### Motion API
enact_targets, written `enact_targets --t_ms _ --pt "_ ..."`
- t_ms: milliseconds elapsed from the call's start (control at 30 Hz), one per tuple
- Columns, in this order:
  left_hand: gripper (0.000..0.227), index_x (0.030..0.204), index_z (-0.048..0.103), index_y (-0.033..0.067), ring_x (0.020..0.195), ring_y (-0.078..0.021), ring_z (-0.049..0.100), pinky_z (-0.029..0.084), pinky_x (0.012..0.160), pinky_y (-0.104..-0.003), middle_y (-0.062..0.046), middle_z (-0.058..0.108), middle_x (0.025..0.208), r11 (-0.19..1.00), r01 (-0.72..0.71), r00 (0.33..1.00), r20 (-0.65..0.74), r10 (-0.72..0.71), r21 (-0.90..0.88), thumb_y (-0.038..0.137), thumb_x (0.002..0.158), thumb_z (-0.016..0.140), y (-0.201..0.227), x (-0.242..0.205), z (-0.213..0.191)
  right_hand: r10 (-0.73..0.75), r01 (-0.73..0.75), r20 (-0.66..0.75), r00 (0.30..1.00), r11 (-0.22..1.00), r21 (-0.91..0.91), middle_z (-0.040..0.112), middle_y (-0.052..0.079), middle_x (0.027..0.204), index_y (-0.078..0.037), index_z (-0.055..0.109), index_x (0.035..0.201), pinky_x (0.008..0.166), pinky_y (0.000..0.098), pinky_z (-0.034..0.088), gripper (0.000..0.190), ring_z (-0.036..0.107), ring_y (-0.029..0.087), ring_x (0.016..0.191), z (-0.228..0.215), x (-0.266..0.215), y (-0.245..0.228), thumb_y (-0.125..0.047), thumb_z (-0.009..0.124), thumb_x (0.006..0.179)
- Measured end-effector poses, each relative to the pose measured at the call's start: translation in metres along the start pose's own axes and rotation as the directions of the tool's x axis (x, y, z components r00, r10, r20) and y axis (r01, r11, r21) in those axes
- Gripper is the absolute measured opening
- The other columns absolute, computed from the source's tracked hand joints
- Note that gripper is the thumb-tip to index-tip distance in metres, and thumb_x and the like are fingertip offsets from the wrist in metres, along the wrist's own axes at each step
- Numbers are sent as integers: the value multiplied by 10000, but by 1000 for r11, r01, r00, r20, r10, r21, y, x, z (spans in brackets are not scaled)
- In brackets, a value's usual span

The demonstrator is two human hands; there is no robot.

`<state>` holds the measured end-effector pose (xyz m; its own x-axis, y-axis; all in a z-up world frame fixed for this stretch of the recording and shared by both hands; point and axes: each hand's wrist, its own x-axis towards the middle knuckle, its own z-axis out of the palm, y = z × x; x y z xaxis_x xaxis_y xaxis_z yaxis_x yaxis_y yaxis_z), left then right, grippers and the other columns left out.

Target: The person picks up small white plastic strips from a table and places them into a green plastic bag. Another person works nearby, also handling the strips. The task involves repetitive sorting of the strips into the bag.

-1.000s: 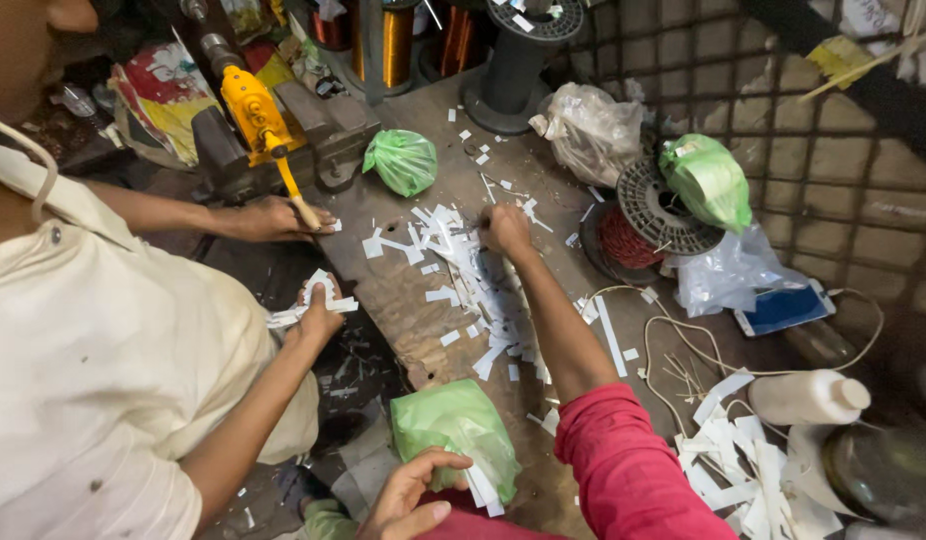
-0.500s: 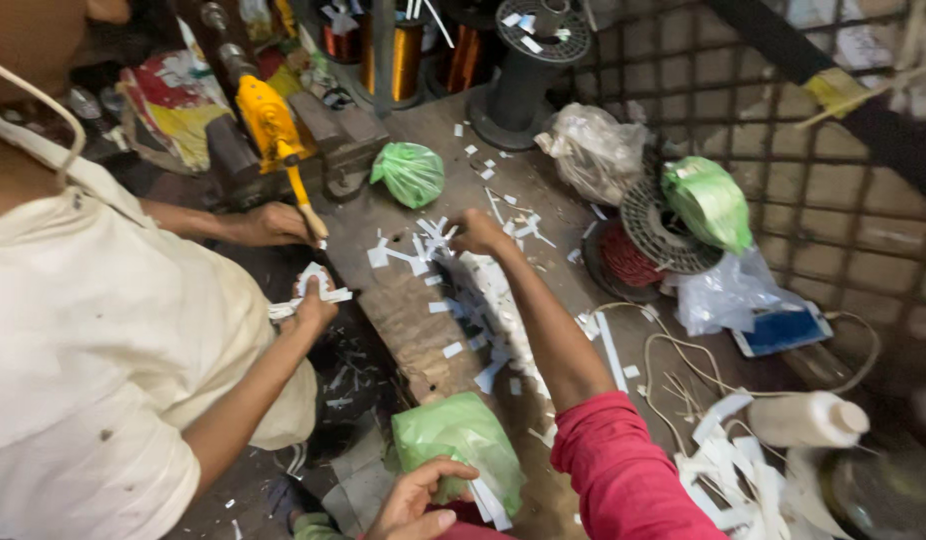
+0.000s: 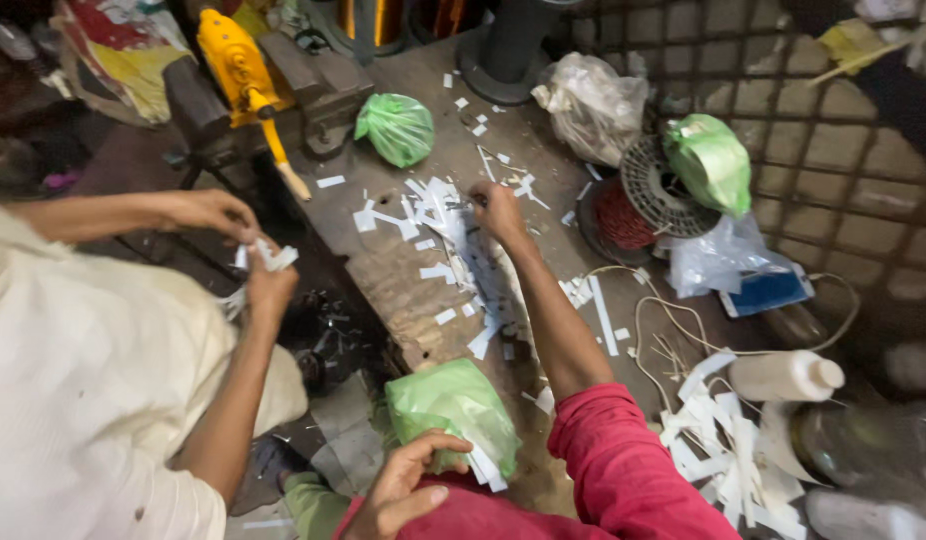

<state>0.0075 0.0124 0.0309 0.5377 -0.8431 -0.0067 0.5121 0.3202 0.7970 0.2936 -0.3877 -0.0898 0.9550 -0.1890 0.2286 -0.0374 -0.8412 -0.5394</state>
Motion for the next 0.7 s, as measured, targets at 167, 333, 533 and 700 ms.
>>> enact_targets --t_ms 167,333,533,700 --pt "615 1301 595 -67 1195 -239 582 395 1101 -373 -131 593 1275 998 33 998 -51 -36 -61 193 749 677 -14 -1 -1 -282 273 -57 958 953 -133 736 200 913 -56 777 898 818 470 552 257 691 400 888 13 -12 -28 -10 719 652" --pt "618 1333 586 -86 1202 -260 587 415 1093 -395 -134 563 1259 1000 15 1000 11 -15 8 208 800 693 -32 5 -10 -648 647 46 760 761 39 658 162 1248 -93 693 1169 978 505 477 360 595 376 1197 93 -21 -143 -121 648 813" --pt "630 1356 548 -80 1235 -260 569 404 1115 -404 -144 548 1326 999 26 1000 -3 -26 18 213 811 670 -33 -6 -20 -572 594 161 805 776 -211 610 95 1368 -169 660 1293 1099 541 389 380 528 320 1329 83 -8 -165 -252 615 926" --pt "618 1333 564 -85 1212 -269 580 391 1117 -400 -162 576 1330 1000 -4 1000 -2 4 11 189 788 666 -22 -1 -7 -420 402 28 907 846 -351 651 92 1317 -166 693 1245 1031 572 392 379 590 307 1216 36 -32 -105 -204 623 874"
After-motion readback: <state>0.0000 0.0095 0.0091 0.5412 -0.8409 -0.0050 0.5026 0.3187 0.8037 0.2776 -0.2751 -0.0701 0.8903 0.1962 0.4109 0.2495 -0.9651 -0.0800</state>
